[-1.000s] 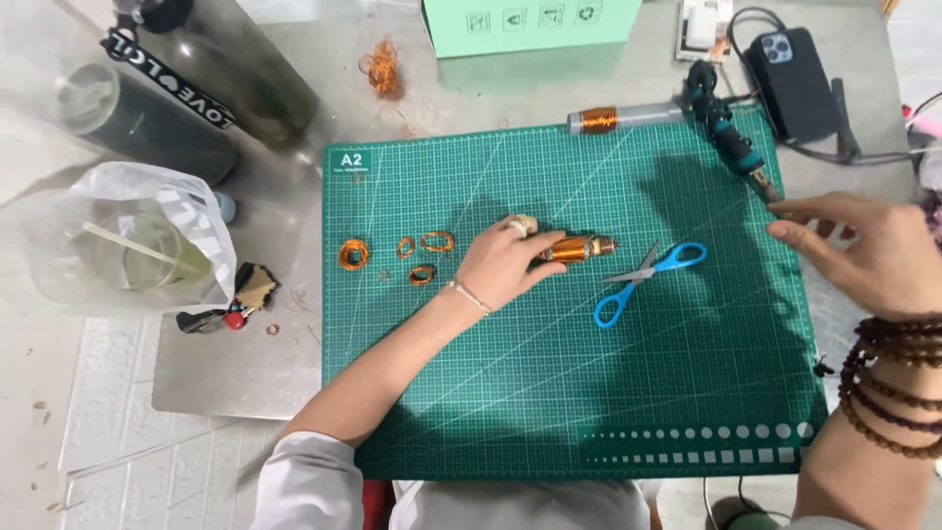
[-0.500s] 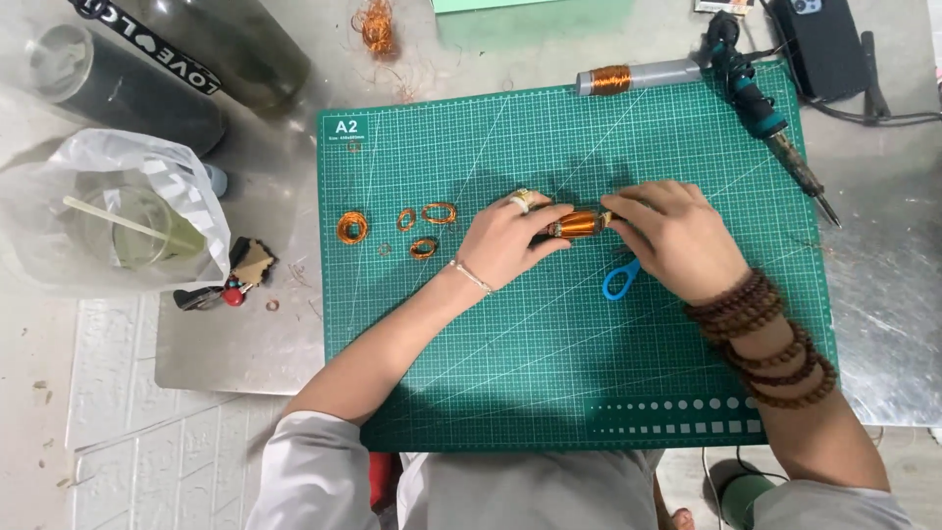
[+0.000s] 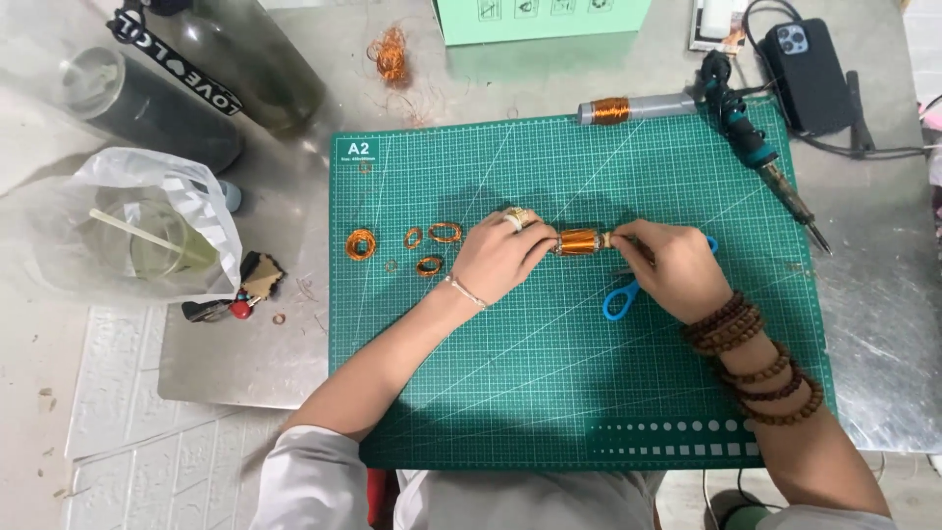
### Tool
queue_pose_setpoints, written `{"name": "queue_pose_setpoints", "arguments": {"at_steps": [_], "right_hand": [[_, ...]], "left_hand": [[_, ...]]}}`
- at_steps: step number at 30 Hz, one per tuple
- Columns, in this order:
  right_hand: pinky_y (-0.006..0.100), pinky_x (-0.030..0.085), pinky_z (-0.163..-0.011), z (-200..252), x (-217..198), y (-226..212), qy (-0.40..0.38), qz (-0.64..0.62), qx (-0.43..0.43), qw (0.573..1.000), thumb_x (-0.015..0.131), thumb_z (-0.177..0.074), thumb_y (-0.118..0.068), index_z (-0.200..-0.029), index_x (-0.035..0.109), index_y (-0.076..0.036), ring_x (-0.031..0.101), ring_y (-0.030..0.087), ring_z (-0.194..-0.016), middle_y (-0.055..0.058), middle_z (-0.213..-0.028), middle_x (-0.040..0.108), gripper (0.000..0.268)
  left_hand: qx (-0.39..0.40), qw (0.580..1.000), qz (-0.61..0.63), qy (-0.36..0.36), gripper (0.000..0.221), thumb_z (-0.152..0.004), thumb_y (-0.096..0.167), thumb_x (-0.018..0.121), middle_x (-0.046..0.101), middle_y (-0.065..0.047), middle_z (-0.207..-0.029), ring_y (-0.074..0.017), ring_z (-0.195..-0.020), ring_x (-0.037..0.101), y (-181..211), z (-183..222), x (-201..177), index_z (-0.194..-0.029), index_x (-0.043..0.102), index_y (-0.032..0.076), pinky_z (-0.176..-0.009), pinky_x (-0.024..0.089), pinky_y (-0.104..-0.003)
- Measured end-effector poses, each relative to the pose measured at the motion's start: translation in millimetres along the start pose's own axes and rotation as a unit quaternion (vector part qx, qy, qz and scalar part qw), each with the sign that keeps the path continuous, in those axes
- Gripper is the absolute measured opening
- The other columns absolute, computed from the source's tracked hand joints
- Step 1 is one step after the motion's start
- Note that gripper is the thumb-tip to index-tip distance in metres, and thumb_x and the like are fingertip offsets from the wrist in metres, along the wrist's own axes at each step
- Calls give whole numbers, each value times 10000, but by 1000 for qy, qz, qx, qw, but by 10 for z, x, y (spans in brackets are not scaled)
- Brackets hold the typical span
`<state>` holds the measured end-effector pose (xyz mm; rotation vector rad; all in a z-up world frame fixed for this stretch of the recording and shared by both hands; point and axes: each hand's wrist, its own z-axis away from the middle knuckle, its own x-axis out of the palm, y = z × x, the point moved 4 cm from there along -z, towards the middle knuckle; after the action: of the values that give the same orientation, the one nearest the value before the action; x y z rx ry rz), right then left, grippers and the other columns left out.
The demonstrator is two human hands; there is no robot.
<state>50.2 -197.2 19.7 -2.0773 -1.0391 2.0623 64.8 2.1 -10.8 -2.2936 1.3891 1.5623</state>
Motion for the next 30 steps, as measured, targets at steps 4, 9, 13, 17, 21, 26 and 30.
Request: {"name": "queue_pose_setpoints", "arguments": {"at_steps": [4,9,13,17,21,26,30], "right_hand": [[268,477,-466,8,38,-15,5,11,1,1000,597,-926,-184,-1056,641,-62,568,144,-451,39,-506,572,184],[269,425,-445,-19,44,-55,21,-4,-2,1000,613,-910,-228,-1041,671,-77,507,153,-372,38,-444,556,208],[341,438,-454,-30,75,-61,46,3,-2,999,656,-848,-273,-1120,638,-130,529,219,-386,42,-409,528,308],[332,455,-468,-46,135,1,59,24,-8,998,639,-848,-316,-1066,669,-161,565,242,-408,52,-411,552,270],[331,467,-478,-87,177,30,56,3,-2,998,659,-838,-333,-1053,685,-180,593,246,-458,56,-490,615,265],[356,502,-531,-5,-7,-85,42,32,11,999,634,-845,-401,-1074,677,-193,619,244,-551,40,-610,629,313],[335,499,-695,137,-469,-356,192,121,-121,966,675,-844,-318,-1105,682,-178,601,219,-816,24,-915,581,296]], "left_hand": [[4,1000,-20,0,90,-887,201,595,614,23,-789,-147,-740,630,3,0,-17,-844,651,144,-694,526,-277],[15,999,-5,37,72,-804,178,565,509,10,-680,-189,-682,603,20,-3,17,-743,554,142,-638,512,-291],[49,996,-48,60,63,-770,192,593,487,-28,-639,-231,-668,607,-2,-59,59,-761,541,157,-648,520,-322],[56,992,-101,42,85,-760,204,581,490,-16,-606,-214,-642,594,26,-62,55,-711,522,167,-625,505,-313],[30,999,-17,5,40,-784,164,576,537,6,-621,-205,-655,624,90,-64,49,-751,558,151,-639,527,-319],[4,1000,2,-10,23,-783,130,582,551,-24,-638,-236,-697,649,45,-99,3,-766,567,132,-650,535,-330],[4,1000,-29,-9,77,-766,196,616,529,-26,-634,-248,-684,646,6,-13,14,-787,546,172,-648,538,-344]]}}
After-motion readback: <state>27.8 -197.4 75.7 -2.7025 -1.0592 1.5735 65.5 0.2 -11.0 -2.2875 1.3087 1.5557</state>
